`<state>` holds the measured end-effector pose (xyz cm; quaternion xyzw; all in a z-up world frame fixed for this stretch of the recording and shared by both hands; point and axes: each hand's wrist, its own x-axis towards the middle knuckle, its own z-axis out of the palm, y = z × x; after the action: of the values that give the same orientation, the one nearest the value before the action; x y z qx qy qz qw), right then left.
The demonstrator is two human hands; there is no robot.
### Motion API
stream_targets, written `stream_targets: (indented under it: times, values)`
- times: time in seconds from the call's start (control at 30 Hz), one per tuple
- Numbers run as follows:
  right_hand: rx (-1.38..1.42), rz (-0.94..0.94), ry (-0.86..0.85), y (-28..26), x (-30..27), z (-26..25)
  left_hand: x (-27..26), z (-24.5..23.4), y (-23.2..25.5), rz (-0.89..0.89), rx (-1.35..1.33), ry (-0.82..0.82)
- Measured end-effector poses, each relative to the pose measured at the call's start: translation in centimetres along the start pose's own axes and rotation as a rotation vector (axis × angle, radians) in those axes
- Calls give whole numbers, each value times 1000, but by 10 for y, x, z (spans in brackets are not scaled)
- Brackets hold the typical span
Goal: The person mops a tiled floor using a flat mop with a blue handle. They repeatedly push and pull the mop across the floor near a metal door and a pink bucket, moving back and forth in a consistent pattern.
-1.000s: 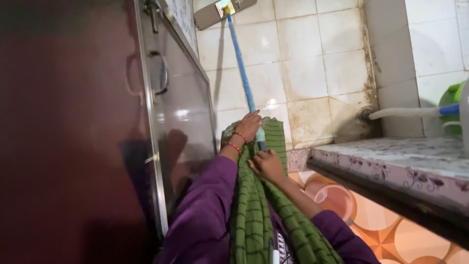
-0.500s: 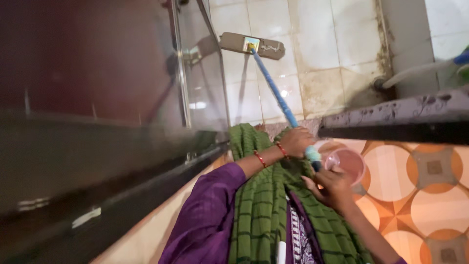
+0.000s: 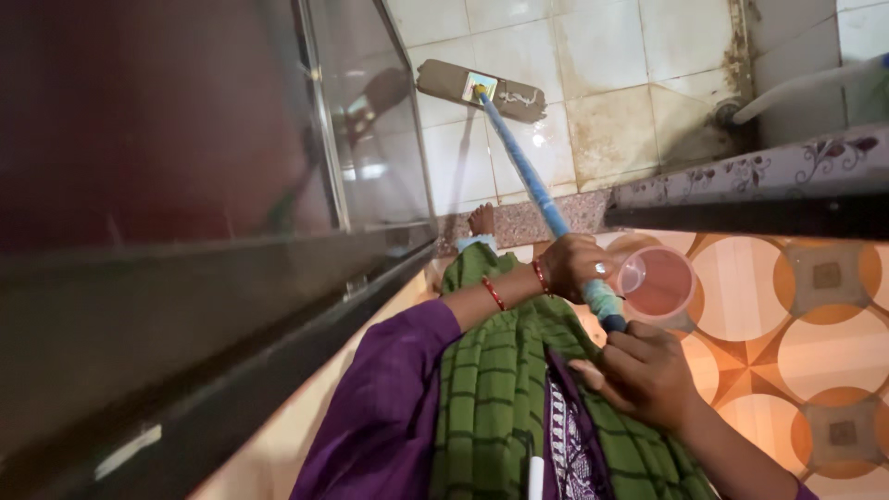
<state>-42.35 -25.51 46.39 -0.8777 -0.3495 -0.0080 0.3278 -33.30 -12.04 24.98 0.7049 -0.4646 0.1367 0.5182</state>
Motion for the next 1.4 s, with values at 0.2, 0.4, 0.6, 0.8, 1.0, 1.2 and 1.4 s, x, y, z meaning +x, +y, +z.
stream_targets:
  times: [0.2,0.4,0.6,0.8,1.0,1.2,1.4]
  values:
    - [-57,-70,92,53,61,25,14,-31,-79,32,46,129]
    - [-79,-182,179,167,165,46,57,-74,-202,-117,271,205]
    - [-132,-262,216,279,271,90,76,-114,-338,-300,397,212]
    - [-237,-176,232,365,312,183,15,-109,-465,-503,561,73]
    - [-163,-159,205,353,264,253,-53,-84,-456,-779,641,-266]
    - [-128,-52,250,284,195,234,-65,-59,-376,-678,725,-313]
    - [-125,39,241,210,83,188,-69,-12,-245,-386,473,-125]
